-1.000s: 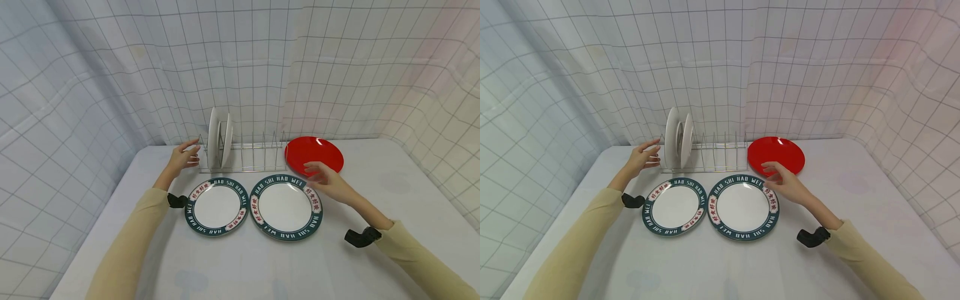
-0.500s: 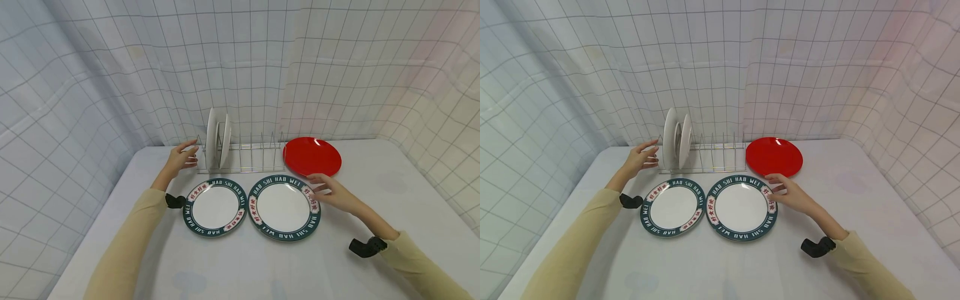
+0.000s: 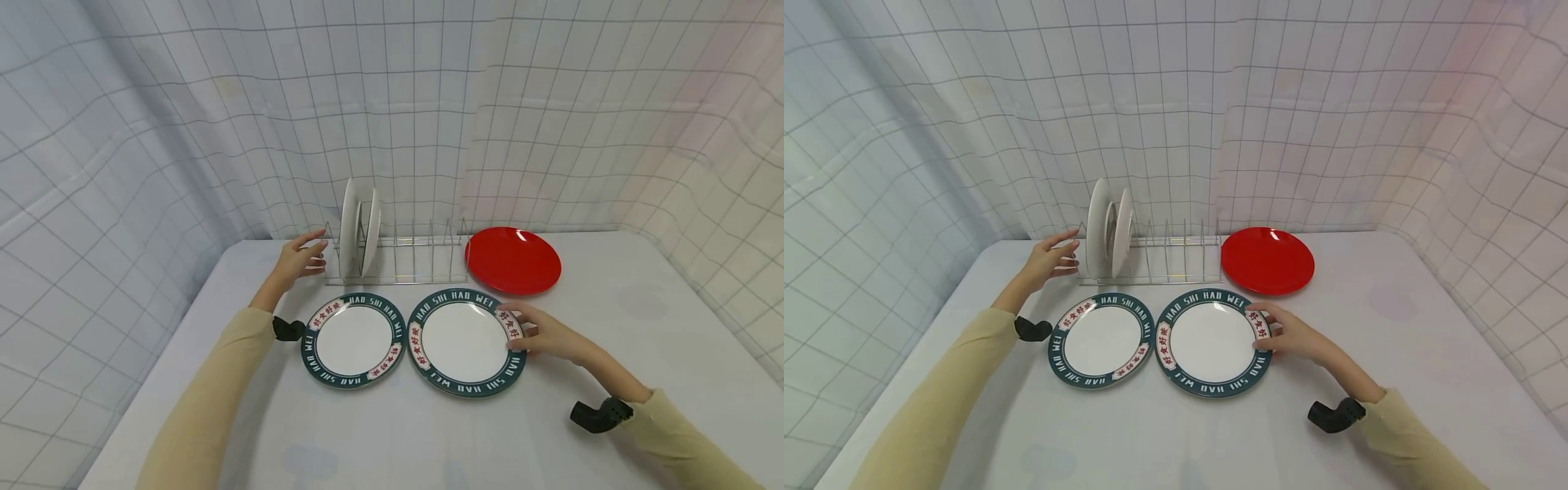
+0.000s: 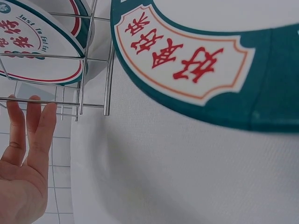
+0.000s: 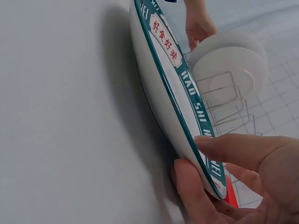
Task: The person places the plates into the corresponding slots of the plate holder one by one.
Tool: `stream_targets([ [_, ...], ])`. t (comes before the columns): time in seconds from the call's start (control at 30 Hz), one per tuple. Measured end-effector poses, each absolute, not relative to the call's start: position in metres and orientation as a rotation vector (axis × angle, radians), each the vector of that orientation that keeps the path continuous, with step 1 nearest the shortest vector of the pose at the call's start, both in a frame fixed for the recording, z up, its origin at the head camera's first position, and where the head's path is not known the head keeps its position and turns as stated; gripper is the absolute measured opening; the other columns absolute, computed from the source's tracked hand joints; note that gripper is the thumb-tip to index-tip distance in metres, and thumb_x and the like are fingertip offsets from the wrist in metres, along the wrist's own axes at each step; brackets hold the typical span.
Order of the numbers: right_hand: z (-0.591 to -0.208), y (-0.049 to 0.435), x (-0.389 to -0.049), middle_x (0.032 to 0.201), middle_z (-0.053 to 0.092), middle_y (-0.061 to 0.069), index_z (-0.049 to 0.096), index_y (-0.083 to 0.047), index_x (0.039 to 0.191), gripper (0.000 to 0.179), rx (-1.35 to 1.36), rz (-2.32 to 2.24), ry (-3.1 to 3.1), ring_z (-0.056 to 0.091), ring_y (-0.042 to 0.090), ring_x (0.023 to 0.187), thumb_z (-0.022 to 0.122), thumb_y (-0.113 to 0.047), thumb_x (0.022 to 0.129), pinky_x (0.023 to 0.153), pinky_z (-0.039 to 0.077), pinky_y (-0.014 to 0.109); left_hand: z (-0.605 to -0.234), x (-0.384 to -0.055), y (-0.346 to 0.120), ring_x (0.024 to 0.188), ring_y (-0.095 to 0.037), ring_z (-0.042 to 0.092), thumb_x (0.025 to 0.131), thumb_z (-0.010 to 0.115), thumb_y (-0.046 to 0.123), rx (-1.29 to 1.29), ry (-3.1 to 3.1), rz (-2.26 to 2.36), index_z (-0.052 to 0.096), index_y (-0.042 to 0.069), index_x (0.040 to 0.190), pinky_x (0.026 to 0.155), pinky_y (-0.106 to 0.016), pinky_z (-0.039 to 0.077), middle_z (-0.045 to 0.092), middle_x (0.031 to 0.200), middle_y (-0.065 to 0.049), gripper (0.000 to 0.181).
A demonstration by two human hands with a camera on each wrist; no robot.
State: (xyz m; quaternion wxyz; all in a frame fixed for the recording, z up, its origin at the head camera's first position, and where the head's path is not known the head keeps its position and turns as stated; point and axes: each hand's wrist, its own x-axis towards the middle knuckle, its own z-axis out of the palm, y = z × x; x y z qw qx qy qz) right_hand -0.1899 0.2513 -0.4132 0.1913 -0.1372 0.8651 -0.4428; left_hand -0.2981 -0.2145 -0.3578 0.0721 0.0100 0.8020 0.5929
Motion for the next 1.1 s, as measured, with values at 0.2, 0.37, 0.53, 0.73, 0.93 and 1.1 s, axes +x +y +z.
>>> stream_targets([
  [0.2,-0.419,0.251,-0.192,0.13,0.043,0.031,0.034,-0.012,0.146,0.073,-0.382,-1.273,2.383,0.06,0.021,0.085,0.073,-0.015,0.085,0.062,0.059,0.03,-0.359,-0.299,-0.214,0.084,-0.015,0.063,0.101,0.05,0.022,0.021,2.406,1.784,0.034,0.01,0.15,0.092,-0.038,0.056,0.05,0.106,-0.015,0.053],
  [0.37,-0.421,0.251,-0.194,0.129,0.042,0.031,0.033,-0.012,0.147,0.075,-0.347,-1.287,2.352,0.058,0.021,0.081,0.074,-0.015,0.084,0.059,0.058,0.027,-0.357,-0.3,-0.214,0.086,-0.018,0.063,0.101,0.05,0.022,0.021,2.402,1.784,0.034,0.01,0.15,0.097,-0.044,0.053,0.05,0.098,-0.007,0.053],
  [0.53,-0.422,0.248,-0.196,0.131,0.042,0.031,0.033,-0.013,0.147,0.076,-0.324,-1.266,2.383,0.056,0.024,0.09,0.075,-0.019,0.083,0.06,0.058,0.029,-0.357,-0.299,-0.214,0.09,-0.023,0.062,0.101,0.05,0.022,0.006,2.402,1.788,0.034,0.01,0.15,0.101,-0.05,0.048,0.049,0.1,-0.008,0.052],
  [0.73,-0.421,0.246,-0.199,0.133,0.041,0.032,0.034,-0.013,0.146,0.079,-0.29,-1.228,2.418,0.05,0.034,0.107,0.077,-0.018,0.081,0.065,0.06,0.033,-0.356,-0.299,-0.212,0.089,-0.021,0.06,0.101,0.05,0.022,-0.013,2.402,1.785,0.034,0.011,0.15,0.103,-0.052,0.046,0.048,0.111,-0.018,0.052],
  [0.93,-0.414,0.248,-0.2,0.136,0.039,0.033,0.03,-0.011,0.148,0.082,-0.32,-1.215,2.344,0.047,0.037,0.112,0.076,-0.016,0.081,0.067,0.06,0.033,-0.356,-0.299,-0.212,0.085,-0.018,0.062,0.101,0.05,0.022,-0.01,2.401,1.795,0.035,0.012,0.149,0.102,-0.052,0.047,0.05,0.102,-0.011,0.052],
  [1.1,-0.408,0.252,-0.2,0.124,0.045,0.028,0.025,-0.012,0.151,0.083,-0.308,-1.239,2.224,0.06,0.024,0.088,0.074,-0.014,0.083,0.062,0.059,0.031,-0.355,-0.298,-0.211,0.085,-0.018,0.062,0.1,0.05,0.022,-0.017,2.398,1.799,0.035,0.012,0.149,0.102,-0.052,0.048,0.05,0.101,-0.01,0.052],
])
